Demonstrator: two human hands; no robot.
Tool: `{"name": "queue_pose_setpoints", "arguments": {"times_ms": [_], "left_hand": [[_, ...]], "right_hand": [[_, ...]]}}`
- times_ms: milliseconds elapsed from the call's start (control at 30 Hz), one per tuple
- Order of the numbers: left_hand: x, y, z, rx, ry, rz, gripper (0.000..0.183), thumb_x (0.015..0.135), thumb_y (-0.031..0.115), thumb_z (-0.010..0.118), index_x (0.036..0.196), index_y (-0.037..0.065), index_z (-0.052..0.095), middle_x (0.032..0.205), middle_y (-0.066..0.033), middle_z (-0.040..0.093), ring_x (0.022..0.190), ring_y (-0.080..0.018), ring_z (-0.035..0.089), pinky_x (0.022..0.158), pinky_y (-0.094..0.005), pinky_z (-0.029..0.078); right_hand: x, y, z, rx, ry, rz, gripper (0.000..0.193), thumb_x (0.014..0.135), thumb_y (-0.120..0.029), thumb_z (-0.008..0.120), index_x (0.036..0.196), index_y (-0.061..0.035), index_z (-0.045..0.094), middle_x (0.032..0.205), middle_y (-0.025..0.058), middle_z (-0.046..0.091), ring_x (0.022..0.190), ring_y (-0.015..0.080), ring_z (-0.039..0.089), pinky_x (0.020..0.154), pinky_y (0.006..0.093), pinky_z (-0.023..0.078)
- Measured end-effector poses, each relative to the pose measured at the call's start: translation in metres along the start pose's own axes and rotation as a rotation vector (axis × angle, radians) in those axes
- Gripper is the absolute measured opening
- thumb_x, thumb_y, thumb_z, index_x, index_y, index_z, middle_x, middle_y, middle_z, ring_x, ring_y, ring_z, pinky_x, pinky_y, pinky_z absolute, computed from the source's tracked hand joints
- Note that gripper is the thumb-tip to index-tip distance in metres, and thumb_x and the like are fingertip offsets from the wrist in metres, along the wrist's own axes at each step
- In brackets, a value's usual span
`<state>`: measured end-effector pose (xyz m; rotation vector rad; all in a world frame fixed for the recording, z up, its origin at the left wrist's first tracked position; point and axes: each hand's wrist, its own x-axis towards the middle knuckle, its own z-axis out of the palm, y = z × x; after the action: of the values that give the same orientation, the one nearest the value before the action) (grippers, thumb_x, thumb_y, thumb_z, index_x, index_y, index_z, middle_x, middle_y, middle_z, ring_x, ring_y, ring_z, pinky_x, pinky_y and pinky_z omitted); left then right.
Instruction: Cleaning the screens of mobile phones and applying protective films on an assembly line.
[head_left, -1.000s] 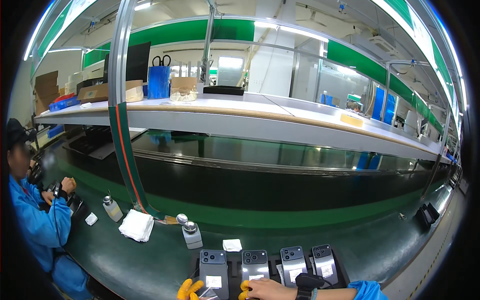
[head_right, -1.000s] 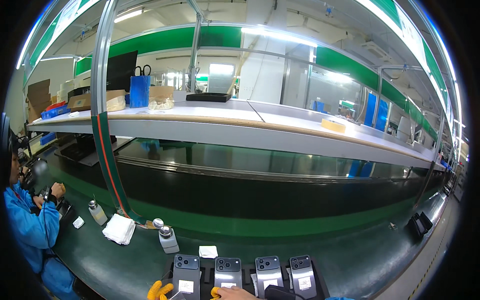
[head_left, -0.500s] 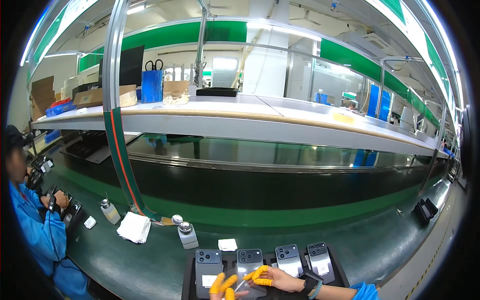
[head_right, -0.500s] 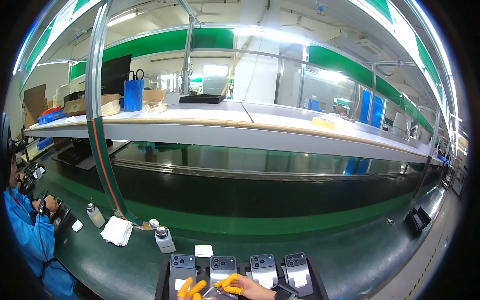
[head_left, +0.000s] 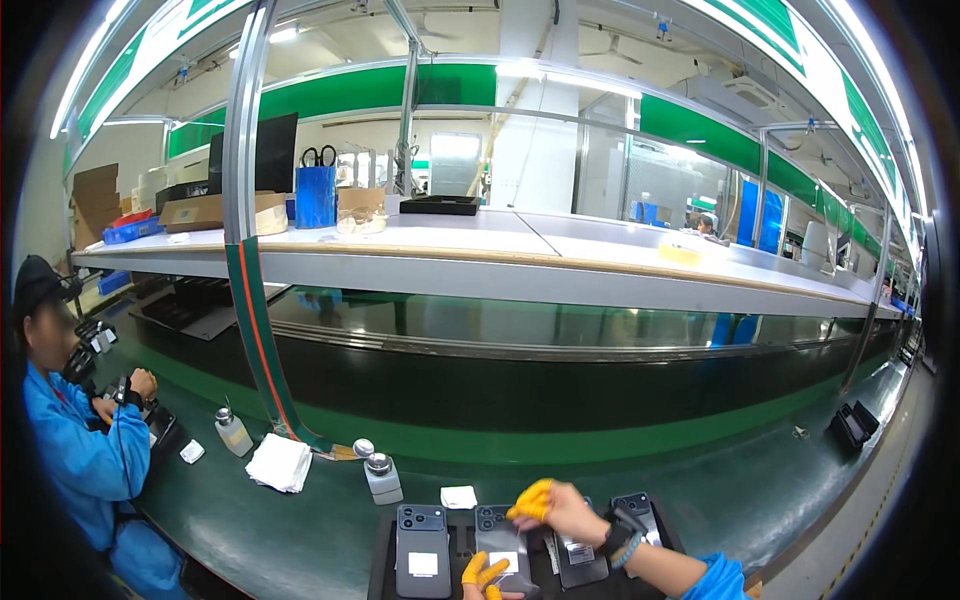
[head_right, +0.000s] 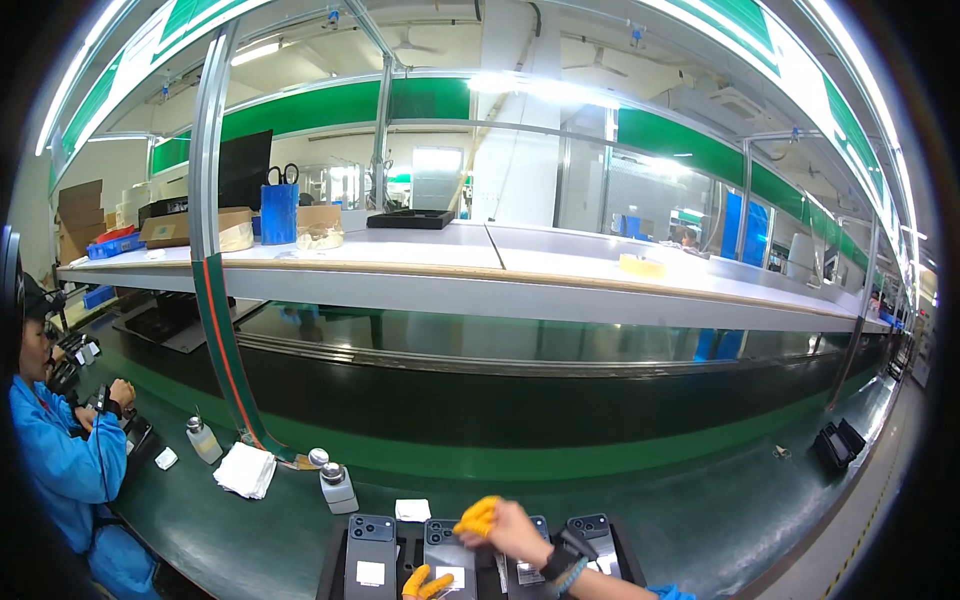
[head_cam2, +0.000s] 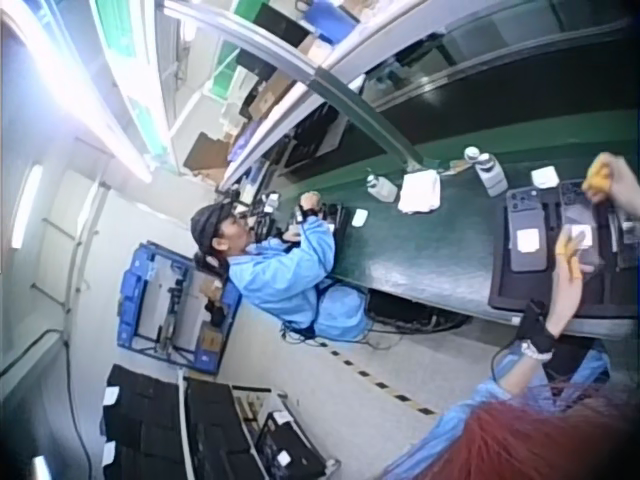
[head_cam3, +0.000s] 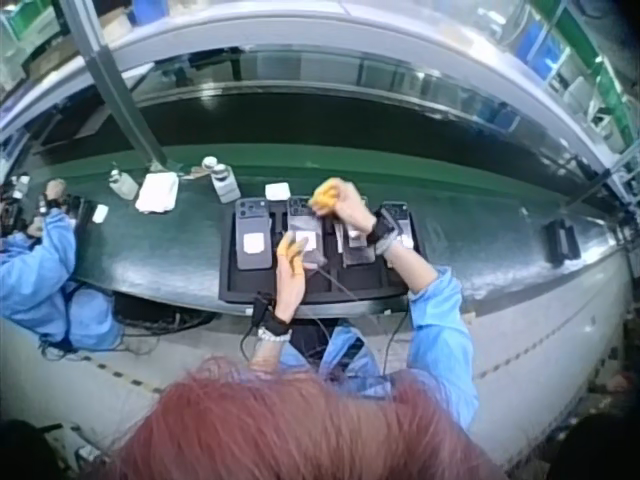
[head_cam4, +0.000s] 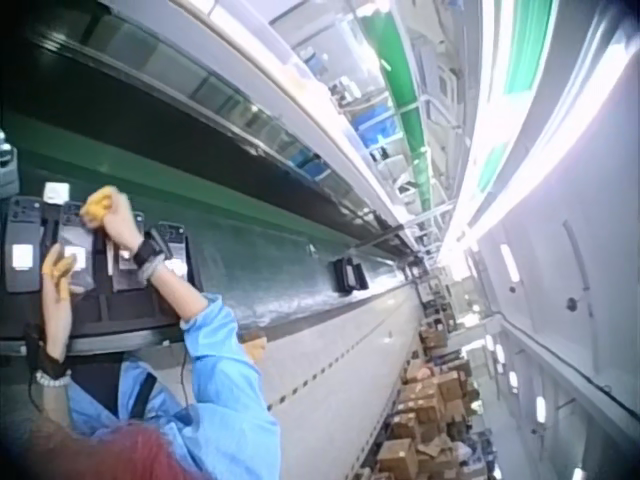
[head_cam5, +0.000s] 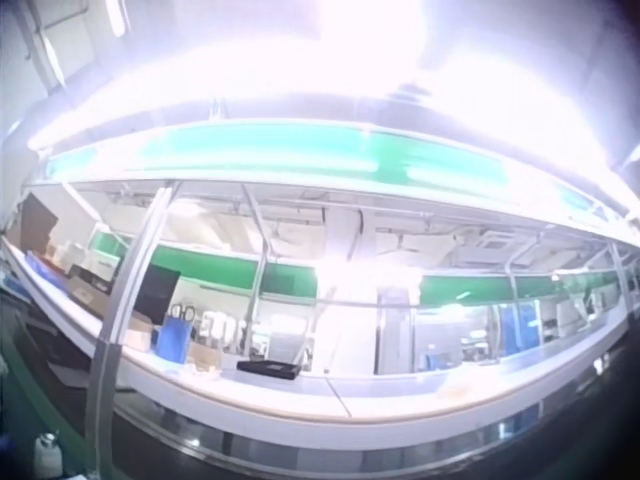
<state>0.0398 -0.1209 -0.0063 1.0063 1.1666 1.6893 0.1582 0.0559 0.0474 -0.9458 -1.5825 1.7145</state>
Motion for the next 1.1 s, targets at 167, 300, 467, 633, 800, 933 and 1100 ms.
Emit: {"name": "queue_pose_setpoints", "arguments": {"times_ms": [167,300,467,633,800,933,1100], "left_hand": [[-0.001,0.002,0.000,0.026,-0.029,-0.009,0.047,0.094,-0.003,0.034,0.139,0.005,0.027,0.123,-0.0159,0.053,0.099,-0.0184,0.058,0.072,-0.0236,0.053],[0.001,-0.002,-0.004,-0.060,-0.078,-0.090,0.045,0.095,0.000,0.036,0.139,0.005,0.028,0.122,-0.0150,0.055,0.091,-0.0185,0.062,0.071,-0.0250,0.054],[-0.001,0.035,-0.001,-0.214,-0.071,-0.275,0.043,0.101,0.028,0.037,0.138,0.009,0.030,0.127,-0.0135,0.054,0.087,-0.0240,0.066,0.074,-0.0287,0.055],[-0.004,0.040,-0.005,-0.206,-0.100,-0.251,0.042,0.101,0.030,0.036,0.137,0.010,0.035,0.124,-0.0138,0.056,0.093,-0.0244,0.065,0.078,-0.0332,0.055],[-0.004,0.016,-0.016,-0.397,-0.141,-0.189,0.043,0.101,0.031,0.036,0.137,0.009,0.037,0.127,-0.0118,0.053,0.103,-0.0244,0.060,0.087,-0.0332,0.051],[-0.004,0.049,-0.005,-0.491,-0.161,-0.295,0.040,0.099,0.023,0.043,0.135,0.006,0.039,0.120,-0.0127,0.057,0.103,-0.0214,0.059,0.088,-0.0303,0.049],[-0.009,0.040,-0.020,-0.193,-0.096,-0.216,0.039,0.097,0.014,0.048,0.135,0.007,0.041,0.113,-0.0119,0.061,0.094,-0.0143,0.061,0.075,-0.0225,0.051]], "right_hand": [[0.057,-0.054,-0.043,-0.214,0.288,-0.241,0.014,0.089,0.000,0.054,0.103,0.0051,0.053,0.096,0.0170,0.066,0.084,0.0192,0.066,0.070,0.0292,0.057],[0.040,-0.099,-0.032,-0.170,0.335,-0.424,0.010,0.090,-0.001,0.055,0.099,0.0023,0.055,0.098,0.0147,0.066,0.090,0.0193,0.065,0.077,0.0288,0.055],[-0.047,-0.116,0.016,-0.526,0.131,-0.734,0.018,0.087,0.005,0.056,0.104,0.0025,0.057,0.109,0.0125,0.066,0.103,0.0190,0.062,0.089,0.0297,0.049],[-0.076,-0.131,0.014,-0.790,0.010,-0.916,0.020,0.082,0.000,0.062,0.100,-0.0053,0.065,0.112,0.0100,0.065,0.095,0.0202,0.064,0.082,0.0283,0.052],[-0.105,-0.037,0.045,-1.140,-0.364,-1.110,0.028,0.074,-0.010,0.064,0.100,-0.0048,0.058,0.113,0.0127,0.058,0.107,0.0309,0.055,0.089,0.0377,0.046],[-0.135,-0.033,0.059,-1.225,-0.442,-0.877,0.040,0.078,-0.010,0.063,0.116,-0.0032,0.052,0.126,0.0152,0.052,0.121,0.0312,0.047,0.100,0.0379,0.040],[-0.143,-0.047,0.040,-0.310,-0.481,-0.422,0.027,0.089,-0.010,0.057,0.114,-0.0019,0.058,0.118,0.0171,0.058,0.113,0.0303,0.054,0.098,0.0360,0.041]]}}
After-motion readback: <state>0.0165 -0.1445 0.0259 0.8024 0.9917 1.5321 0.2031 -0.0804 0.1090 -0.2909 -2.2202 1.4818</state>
